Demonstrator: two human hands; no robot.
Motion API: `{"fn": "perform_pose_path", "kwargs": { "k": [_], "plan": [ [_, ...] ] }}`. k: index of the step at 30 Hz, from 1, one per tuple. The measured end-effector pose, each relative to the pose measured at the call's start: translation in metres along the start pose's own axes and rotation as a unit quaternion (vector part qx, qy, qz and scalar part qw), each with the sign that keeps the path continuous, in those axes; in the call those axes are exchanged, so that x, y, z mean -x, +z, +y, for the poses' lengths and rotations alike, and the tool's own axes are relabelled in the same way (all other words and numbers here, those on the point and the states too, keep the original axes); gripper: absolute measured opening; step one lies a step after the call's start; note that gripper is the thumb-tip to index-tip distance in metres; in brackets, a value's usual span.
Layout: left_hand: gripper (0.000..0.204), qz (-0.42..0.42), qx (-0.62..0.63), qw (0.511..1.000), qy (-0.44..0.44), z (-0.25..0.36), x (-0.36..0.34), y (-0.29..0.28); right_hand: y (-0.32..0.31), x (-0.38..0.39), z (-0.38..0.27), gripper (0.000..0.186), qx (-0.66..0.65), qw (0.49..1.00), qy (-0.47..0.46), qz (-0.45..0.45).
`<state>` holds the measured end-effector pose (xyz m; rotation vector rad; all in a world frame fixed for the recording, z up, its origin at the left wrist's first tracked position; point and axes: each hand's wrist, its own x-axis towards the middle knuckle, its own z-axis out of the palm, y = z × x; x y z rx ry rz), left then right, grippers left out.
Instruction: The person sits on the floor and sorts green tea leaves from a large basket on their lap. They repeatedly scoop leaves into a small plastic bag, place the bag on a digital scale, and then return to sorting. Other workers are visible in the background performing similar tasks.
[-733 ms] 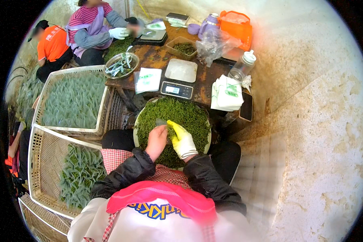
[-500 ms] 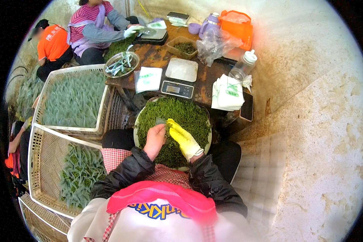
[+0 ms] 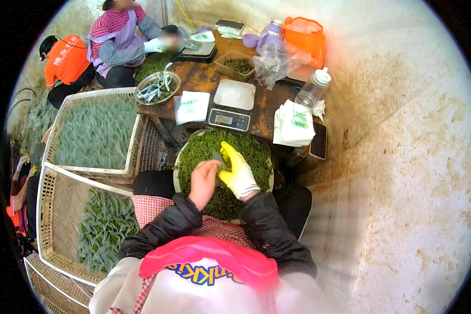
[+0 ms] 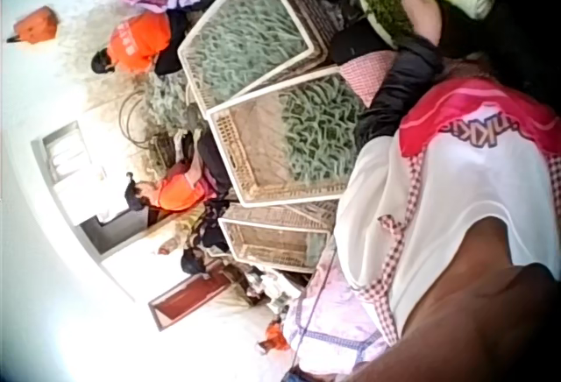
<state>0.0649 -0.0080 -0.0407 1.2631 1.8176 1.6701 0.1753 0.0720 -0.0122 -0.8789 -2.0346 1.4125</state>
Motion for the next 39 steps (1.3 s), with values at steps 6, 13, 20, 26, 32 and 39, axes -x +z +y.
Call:
{"fn": "perform_pose_path", "kwargs": {
  "k": [6, 13, 20, 26, 32, 39],
  "plan": [
    [0.015, 0.006, 0.086, 0.990, -0.113, -0.031, -0.010, -0.011, -0.033, 0.036, -0.028, 0.042, 0.207, 0.965, -0.155, 0.040],
    [0.014, -0.071, -0.032, 0.997, 0.022, 0.018, 0.009, 0.002, -0.014, 0.033, -0.018, 0.044, 0.460, 0.880, -0.106, -0.049],
    [0.016, -0.025, -0.020, 0.998, -0.045, -0.009, -0.011, -0.014, -0.024, 0.022, -0.006, 0.047, 0.215, 0.961, -0.172, -0.039],
    [0.015, -0.062, 0.100, 0.969, -0.218, -0.005, -0.010, -0.014, -0.029, 0.029, -0.020, 0.038, 0.285, 0.949, -0.132, -0.024],
    [0.015, -0.086, -0.004, 0.995, 0.041, 0.003, -0.003, 0.011, -0.012, -0.001, 0.026, 0.040, 0.392, 0.913, 0.023, -0.105],
    [0.015, -0.038, 0.051, 0.998, 0.011, -0.036, -0.027, -0.006, -0.057, -0.004, -0.025, 0.043, -0.005, 0.994, -0.088, -0.059]
  ]
}}
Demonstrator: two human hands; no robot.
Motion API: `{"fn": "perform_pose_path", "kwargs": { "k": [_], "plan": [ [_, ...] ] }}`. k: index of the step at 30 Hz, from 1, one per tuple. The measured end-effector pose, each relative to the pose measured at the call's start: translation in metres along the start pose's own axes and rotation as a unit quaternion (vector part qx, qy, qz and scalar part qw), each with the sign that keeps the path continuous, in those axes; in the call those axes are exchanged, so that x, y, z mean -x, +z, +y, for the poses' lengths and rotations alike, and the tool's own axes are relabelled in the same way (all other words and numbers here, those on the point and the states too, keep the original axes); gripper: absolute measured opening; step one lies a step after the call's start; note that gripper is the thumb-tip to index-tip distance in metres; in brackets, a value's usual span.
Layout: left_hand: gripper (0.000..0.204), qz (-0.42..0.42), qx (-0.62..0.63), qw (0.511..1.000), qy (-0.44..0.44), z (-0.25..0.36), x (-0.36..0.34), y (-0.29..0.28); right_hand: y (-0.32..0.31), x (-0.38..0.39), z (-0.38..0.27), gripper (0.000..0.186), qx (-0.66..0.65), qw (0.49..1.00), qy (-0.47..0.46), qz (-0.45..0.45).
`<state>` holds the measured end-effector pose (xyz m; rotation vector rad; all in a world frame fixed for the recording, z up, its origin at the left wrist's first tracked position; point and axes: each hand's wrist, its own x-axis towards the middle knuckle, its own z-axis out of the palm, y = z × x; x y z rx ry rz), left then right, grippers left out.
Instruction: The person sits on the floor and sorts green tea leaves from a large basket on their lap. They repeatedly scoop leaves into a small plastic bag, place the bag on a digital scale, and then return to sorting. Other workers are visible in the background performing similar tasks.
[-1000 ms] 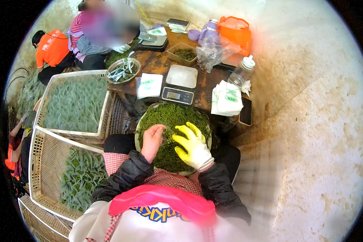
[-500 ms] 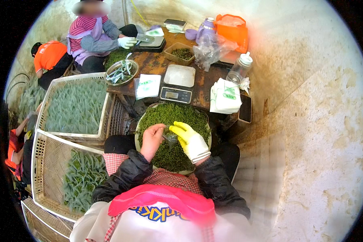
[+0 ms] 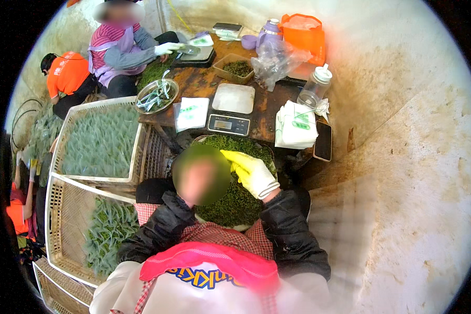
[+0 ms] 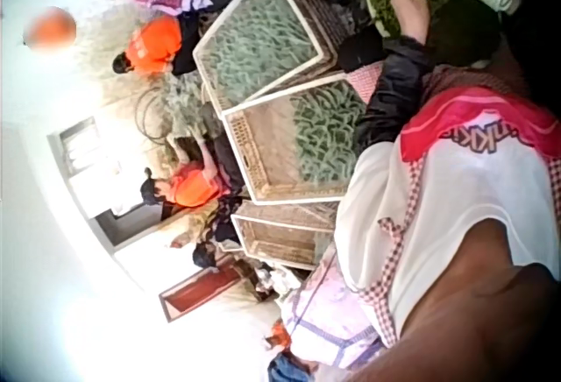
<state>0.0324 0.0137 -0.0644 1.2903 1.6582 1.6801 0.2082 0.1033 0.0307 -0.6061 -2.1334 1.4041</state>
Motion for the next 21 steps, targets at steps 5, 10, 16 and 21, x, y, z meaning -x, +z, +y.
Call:
{"fn": "perform_pose_path", "kwargs": {
  "k": [5, 10, 16, 21],
  "plan": [
    [0.016, -0.055, 0.088, 0.987, -0.126, 0.035, -0.009, -0.001, -0.025, -0.009, 0.013, 0.031, -0.254, 0.966, 0.046, 0.033],
    [0.013, -0.113, 0.073, 0.988, -0.078, 0.046, -0.069, -0.014, -0.034, -0.009, 0.094, 0.028, -0.373, 0.909, 0.171, 0.067],
    [0.014, -0.171, -0.263, 0.923, 0.221, 0.092, -0.186, -0.001, -0.026, -0.029, 0.116, 0.028, -0.324, 0.912, 0.246, 0.056],
    [0.018, -0.190, -0.321, 0.901, 0.221, 0.050, -0.212, 0.009, -0.019, -0.036, 0.108, 0.025, -0.307, 0.910, 0.280, -0.002]
  ]
}}
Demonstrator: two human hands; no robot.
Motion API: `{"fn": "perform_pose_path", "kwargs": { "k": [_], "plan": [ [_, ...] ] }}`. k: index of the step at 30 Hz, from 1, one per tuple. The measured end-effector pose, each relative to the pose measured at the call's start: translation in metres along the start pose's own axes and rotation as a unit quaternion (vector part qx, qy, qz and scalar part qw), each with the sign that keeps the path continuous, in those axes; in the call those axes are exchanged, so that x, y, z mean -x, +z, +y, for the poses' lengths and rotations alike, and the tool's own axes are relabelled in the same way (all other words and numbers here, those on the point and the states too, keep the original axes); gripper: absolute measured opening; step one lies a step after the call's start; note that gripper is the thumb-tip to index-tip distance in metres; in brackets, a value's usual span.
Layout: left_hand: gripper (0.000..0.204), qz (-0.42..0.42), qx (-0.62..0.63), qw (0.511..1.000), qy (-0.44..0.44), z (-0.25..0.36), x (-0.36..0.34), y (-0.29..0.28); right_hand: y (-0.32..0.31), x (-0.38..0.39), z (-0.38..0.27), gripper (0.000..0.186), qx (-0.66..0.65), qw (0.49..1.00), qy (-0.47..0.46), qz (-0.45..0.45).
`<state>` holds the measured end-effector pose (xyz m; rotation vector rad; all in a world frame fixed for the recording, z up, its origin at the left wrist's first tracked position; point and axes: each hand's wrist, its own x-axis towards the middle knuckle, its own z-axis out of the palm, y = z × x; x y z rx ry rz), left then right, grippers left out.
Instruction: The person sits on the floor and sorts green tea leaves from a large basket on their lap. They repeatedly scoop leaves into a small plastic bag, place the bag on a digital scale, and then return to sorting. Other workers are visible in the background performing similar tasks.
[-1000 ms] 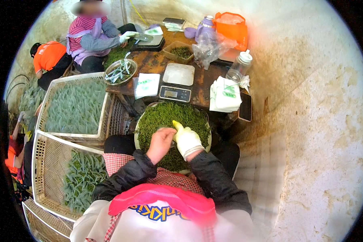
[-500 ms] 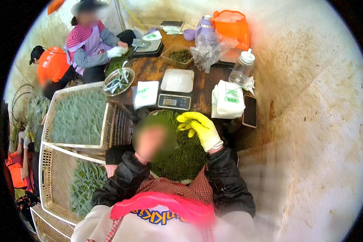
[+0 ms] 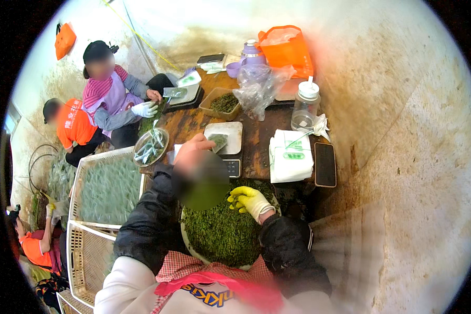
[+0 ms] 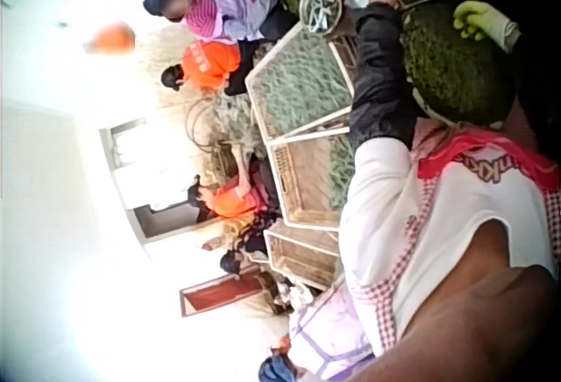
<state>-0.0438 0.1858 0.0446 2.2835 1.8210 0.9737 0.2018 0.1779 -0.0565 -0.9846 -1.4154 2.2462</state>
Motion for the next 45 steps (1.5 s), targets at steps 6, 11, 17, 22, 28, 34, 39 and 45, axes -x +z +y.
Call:
{"fn": "perform_pose_path", "kwargs": {
  "k": [6, 11, 17, 22, 28, 34, 39, 45],
  "plan": [
    [0.019, 0.168, 0.074, 0.982, -0.042, 0.029, 0.066, 0.049, 0.002, 0.002, -0.001, 0.023, -0.002, 0.999, -0.008, -0.043],
    [0.028, 0.060, 0.202, 0.967, -0.144, 0.072, 0.118, 0.080, 0.004, 0.000, 0.001, 0.021, -0.015, 1.000, -0.013, -0.003],
    [0.037, 0.038, 0.175, 0.963, -0.200, 0.074, 0.133, 0.087, 0.006, -0.002, 0.008, 0.021, 0.003, 1.000, -0.024, -0.006],
    [0.028, 0.088, 0.139, 0.964, -0.208, 0.083, 0.135, 0.086, 0.009, -0.001, 0.006, 0.020, 0.004, 0.999, -0.030, -0.015],
    [0.016, 0.100, 0.063, 0.974, -0.193, 0.079, 0.131, 0.079, 0.011, -0.001, 0.003, 0.022, 0.015, 0.999, -0.044, 0.008],
    [0.013, 0.083, 0.032, 0.974, -0.207, 0.075, 0.127, 0.075, 0.011, 0.000, 0.000, 0.018, 0.065, 0.995, -0.073, 0.013],
    [0.010, 0.088, 0.039, 0.967, -0.238, 0.061, 0.130, 0.086, 0.017, 0.006, 0.001, 0.019, 0.246, 0.956, -0.156, -0.027],
    [0.010, 0.187, -0.062, 0.941, -0.274, 0.019, 0.118, 0.077, 0.019, 0.011, -0.001, 0.015, 0.221, 0.956, -0.194, -0.017]
  ]
}}
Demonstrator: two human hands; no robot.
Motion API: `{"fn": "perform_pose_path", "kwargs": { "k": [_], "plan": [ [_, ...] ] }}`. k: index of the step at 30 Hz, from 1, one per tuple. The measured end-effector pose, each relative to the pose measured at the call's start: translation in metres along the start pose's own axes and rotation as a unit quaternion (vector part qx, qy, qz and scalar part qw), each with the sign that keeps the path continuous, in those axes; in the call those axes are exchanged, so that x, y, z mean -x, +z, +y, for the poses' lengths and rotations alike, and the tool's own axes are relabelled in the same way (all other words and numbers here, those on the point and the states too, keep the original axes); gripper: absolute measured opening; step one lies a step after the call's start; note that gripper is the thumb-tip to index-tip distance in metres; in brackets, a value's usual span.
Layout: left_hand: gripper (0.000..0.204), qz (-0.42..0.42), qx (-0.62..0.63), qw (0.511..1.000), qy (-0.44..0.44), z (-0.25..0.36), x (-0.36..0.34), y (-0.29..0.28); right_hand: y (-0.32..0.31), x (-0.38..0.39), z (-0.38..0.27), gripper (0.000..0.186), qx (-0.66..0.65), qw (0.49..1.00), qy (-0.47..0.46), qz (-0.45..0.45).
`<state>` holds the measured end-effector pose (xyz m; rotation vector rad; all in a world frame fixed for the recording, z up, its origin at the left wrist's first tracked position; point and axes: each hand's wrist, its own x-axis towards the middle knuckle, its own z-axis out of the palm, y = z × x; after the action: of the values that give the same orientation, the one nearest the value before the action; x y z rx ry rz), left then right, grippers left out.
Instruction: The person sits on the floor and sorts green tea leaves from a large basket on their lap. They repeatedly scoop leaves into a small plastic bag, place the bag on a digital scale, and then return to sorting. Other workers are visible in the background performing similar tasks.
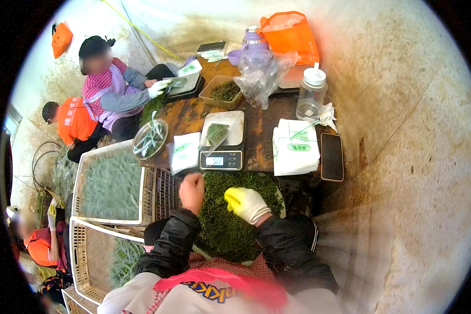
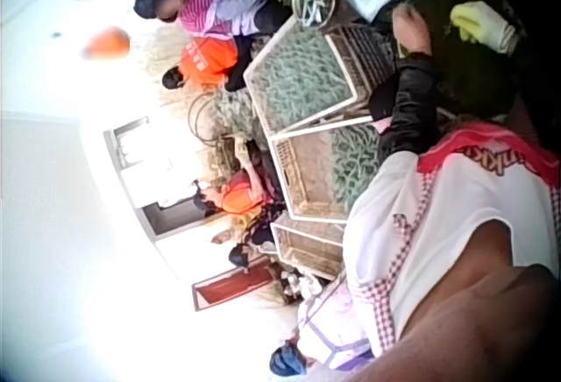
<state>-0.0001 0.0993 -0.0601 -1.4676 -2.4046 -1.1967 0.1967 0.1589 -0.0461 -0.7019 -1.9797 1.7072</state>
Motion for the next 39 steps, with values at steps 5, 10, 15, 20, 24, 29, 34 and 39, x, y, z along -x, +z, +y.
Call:
{"fn": "perform_pose_path", "kwargs": {
  "k": [5, 10, 15, 20, 24, 29, 34, 39],
  "plan": [
    [0.010, 0.062, -0.090, 0.982, 0.151, 0.040, -0.061, 0.002, -0.003, -0.012, 0.013, 0.016, -0.034, 0.995, 0.047, 0.084],
    [0.017, 0.056, -0.148, 0.967, 0.199, 0.037, -0.070, 0.010, 0.001, -0.011, 0.016, 0.015, 0.028, 0.997, 0.022, 0.071],
    [0.020, 0.012, 0.001, 0.987, 0.158, 0.034, -0.014, -0.013, -0.001, -0.009, 0.004, 0.018, -0.095, 0.991, 0.080, 0.054],
    [0.023, -0.168, 0.195, 0.957, 0.134, 0.045, 0.024, -0.021, 0.004, -0.010, 0.018, 0.021, -0.207, 0.973, 0.096, 0.032],
    [0.020, -0.189, 0.252, 0.949, 0.033, 0.043, 0.032, -0.026, -0.004, -0.005, 0.007, 0.022, -0.241, 0.962, 0.124, -0.029],
    [0.016, -0.191, 0.263, 0.946, -0.002, 0.036, 0.035, -0.022, -0.004, -0.003, 0.008, 0.024, -0.221, 0.967, 0.117, -0.043],
    [0.012, -0.224, 0.220, 0.950, -0.001, 0.029, 0.037, -0.020, -0.001, -0.006, 0.013, 0.020, -0.209, 0.973, 0.096, -0.006],
    [0.013, -0.264, 0.212, 0.941, -0.015, 0.025, 0.041, -0.015, 0.002, -0.005, 0.014, 0.016, -0.164, 0.982, 0.071, 0.058]
  ]
}}
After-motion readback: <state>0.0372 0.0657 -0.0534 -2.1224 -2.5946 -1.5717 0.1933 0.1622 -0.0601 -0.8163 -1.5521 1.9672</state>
